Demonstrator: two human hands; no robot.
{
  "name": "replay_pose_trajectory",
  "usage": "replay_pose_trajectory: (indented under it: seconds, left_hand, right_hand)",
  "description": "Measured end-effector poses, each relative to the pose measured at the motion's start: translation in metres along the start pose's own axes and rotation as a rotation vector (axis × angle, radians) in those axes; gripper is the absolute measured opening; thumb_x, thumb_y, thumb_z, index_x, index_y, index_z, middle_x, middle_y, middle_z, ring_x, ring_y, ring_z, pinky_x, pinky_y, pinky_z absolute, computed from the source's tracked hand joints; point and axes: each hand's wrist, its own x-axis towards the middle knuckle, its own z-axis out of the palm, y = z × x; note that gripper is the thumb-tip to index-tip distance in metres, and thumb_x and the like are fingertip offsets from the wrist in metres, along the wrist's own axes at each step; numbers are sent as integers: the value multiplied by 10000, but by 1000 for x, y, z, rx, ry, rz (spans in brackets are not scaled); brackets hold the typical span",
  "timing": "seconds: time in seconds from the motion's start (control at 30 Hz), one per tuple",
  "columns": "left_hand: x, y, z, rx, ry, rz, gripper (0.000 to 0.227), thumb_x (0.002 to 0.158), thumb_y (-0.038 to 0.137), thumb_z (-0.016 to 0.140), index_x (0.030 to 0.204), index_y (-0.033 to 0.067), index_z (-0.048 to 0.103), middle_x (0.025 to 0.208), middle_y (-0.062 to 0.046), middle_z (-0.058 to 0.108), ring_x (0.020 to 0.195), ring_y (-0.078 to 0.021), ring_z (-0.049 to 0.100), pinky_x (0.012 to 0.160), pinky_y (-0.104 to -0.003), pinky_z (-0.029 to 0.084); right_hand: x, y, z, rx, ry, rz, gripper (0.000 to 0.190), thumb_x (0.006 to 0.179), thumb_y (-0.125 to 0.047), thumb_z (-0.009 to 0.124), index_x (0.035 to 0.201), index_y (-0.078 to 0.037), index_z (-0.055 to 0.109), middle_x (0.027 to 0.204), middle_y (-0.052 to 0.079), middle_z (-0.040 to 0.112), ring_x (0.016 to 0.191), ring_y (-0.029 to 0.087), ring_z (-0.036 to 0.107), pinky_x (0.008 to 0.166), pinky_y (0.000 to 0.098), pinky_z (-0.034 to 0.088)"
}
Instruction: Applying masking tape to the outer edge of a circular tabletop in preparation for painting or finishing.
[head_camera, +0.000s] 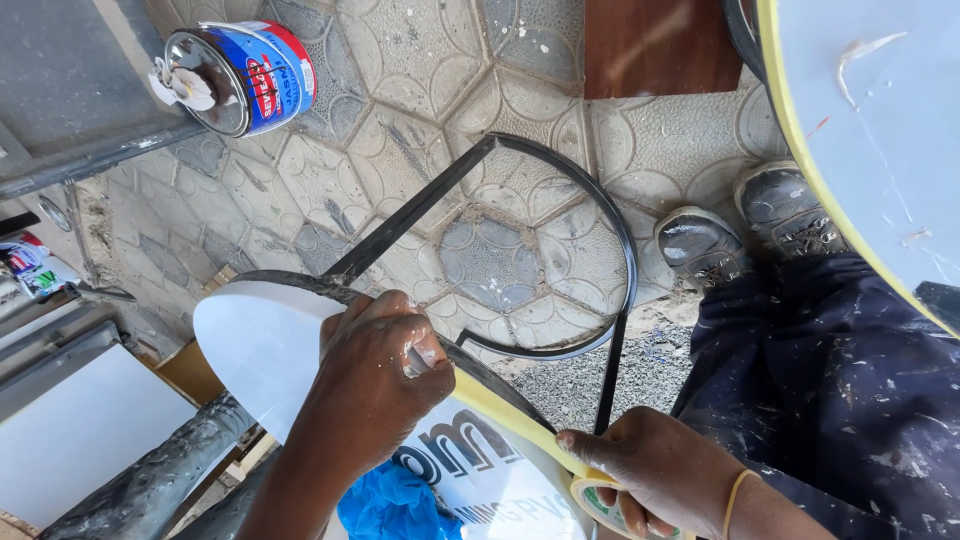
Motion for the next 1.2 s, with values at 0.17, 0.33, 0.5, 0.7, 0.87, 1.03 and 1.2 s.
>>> replay_pose_trajectory:
  seconds: [0.17, 0.33, 0.5, 0.7, 0.87, 1.03, 1.2]
  left_hand:
    - [3, 2, -2, -29, -35, -43, 127, 682, 293, 727, 703, 168, 722, 1030, -25, 712, 1161, -219, 570, 1019, -475, 356]
    - [5, 4, -1, -31, -31, -95, 175, 677, 335, 711, 671, 160, 704, 879, 33, 665, 1011, -199, 564, 967, -437, 371]
    - [7, 3, 0, -45, -46, -130, 198, 668, 334, 728, 694, 138, 721, 1022, 5, 696, 1117, -210, 575, 1041, -445, 352]
    - [7, 4, 0, -66, -28, -115, 199, 649, 327, 717, 646, 136, 660, 865, 35, 684, 994, -183, 602, 1011, -408, 368]
    - [8, 7, -2, -50, -51, -134, 239, 663, 342, 717, 644, 113, 650, 852, 3, 699, 1081, -185, 592, 1042, -430, 354]
    - [8, 11, -2, -5, -44, -162, 205, 653, 329, 743, 648, 141, 662, 918, 34, 684, 1013, -209, 579, 984, -438, 383]
    - [7, 7, -1, 10, -70, -130, 204, 691, 332, 742, 676, 139, 679, 966, -3, 705, 1112, -203, 571, 1037, -452, 350]
  right_hand:
    - [7, 0, 8, 19, 19, 54, 659, 994, -501, 669, 698, 82, 751, 431, 159, 595, 283, 169, 447, 336, 233, 332]
    - [7, -1, 7, 20, -13, 18, 689, 1011, -499, 636, 698, 104, 753, 420, 156, 586, 277, 153, 442, 363, 213, 330]
    - [5, -4, 6, -37, -26, 29, 666, 1036, -488, 624, 694, 70, 746, 430, 134, 590, 290, 138, 448, 396, 213, 369]
    - [5, -4, 5, -84, 4, 39, 692, 1030, -517, 638, 610, 31, 692, 459, 129, 634, 314, 140, 494, 463, 216, 462]
    - [6, -2, 5, -19, -15, 8, 701, 1027, -474, 624, 567, 54, 653, 411, 151, 579, 310, 145, 472, 724, 233, 641]
    - [8, -2, 6, 27, 1, 43, 629, 1026, -445, 647, 651, 60, 659, 416, 176, 551, 322, 161, 461, 647, 233, 601]
    - [10, -1, 6, 56, 4, 44, 647, 1016, -455, 673, 644, 75, 673, 411, 175, 549, 317, 170, 463, 596, 243, 583]
